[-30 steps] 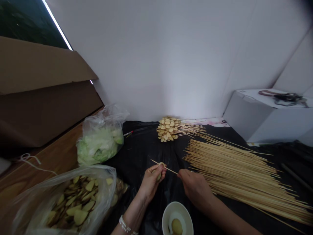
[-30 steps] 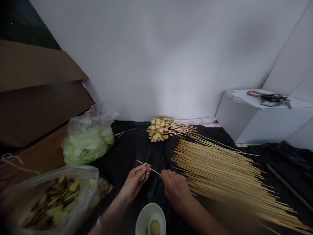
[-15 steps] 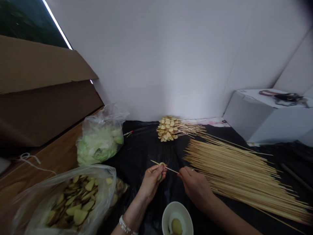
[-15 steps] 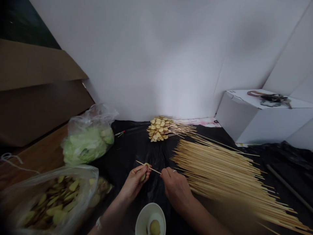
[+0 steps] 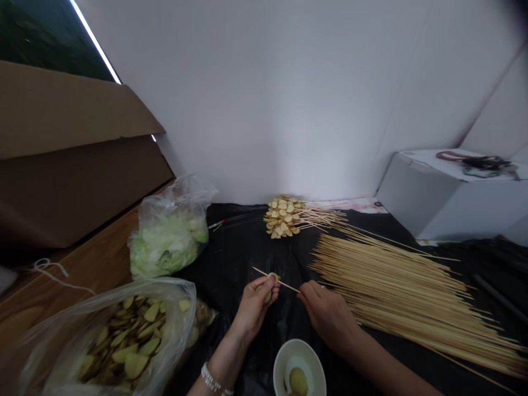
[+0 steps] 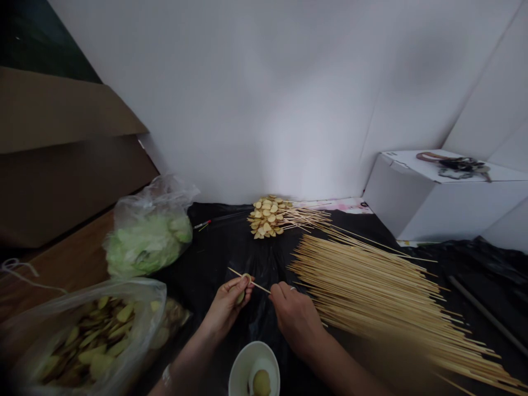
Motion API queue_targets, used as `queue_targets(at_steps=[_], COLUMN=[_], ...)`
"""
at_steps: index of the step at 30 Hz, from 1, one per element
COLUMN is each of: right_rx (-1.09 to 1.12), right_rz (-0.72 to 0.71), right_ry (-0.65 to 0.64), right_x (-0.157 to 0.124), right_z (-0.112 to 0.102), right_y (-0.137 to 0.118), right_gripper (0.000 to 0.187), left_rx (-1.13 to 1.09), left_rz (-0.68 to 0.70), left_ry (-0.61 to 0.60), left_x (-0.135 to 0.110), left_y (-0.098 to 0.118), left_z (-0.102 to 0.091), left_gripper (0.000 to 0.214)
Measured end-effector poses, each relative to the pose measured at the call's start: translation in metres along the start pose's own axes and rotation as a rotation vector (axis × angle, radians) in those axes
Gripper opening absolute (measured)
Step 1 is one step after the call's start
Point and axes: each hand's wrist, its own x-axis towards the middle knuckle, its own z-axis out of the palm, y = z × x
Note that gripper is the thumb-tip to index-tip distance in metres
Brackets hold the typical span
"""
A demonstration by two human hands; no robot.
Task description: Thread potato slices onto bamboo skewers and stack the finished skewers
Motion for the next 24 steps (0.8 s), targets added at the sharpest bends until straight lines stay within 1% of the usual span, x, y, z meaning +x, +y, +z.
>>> queue_targets(at_steps=[3,6,9,14,16,19,22,24], right_rx=[-0.019,-0.027,0.008,0.209,0.242,0.2,0.082,0.024], right_rz=[-0.023,-0.003,0.043,0.179,0.185,0.138,0.05,0.007], right_ry=[0.034,0.005,-0.072,-0.269,-0.295,-0.229,-0.101,-0.024], right_x=[-0.0011,-0.0023,-0.0018,0.0025,0.0036,0.003,0.0012,0.0002], right_z=[-0.0003,0.0016,0.0027,-0.0004,-0.0012,-0.0008,-0.0006,-0.001], right_y=[-0.0002,-0.0015,-0.0024,0.0021,0.0038,0.0033,0.0008,-0.0001], right_gripper=[0.019,0.019,0.019,0.023,0.024,0.021,0.017,0.02], left_rx=[0.005,0.006,0.011,0.043,0.049,0.04,0.011,0.006], left_rz=[-0.001,-0.012,-0.021,-0.029,-0.027,-0.022,-0.006,-0.001], left_ry=[-0.014,-0.021,-0.023,-0.04,-0.042,-0.024,-0.008,-0.012], left_x=[-0.0014,-0.0039,-0.0055,-0.006,-0.0055,-0.0039,-0.0029,-0.0034], left_y=[0.0005,0.0009,0.0006,-0.0007,-0.0006,0.0007,0.0024,0.0032], left_z=[0.0012,0.0036,0.005,0.0047,0.0043,0.0033,0.0027,0.003], left_gripper=[0.028,0.028,0.029,0.031,0.031,0.032,0.031,0.03])
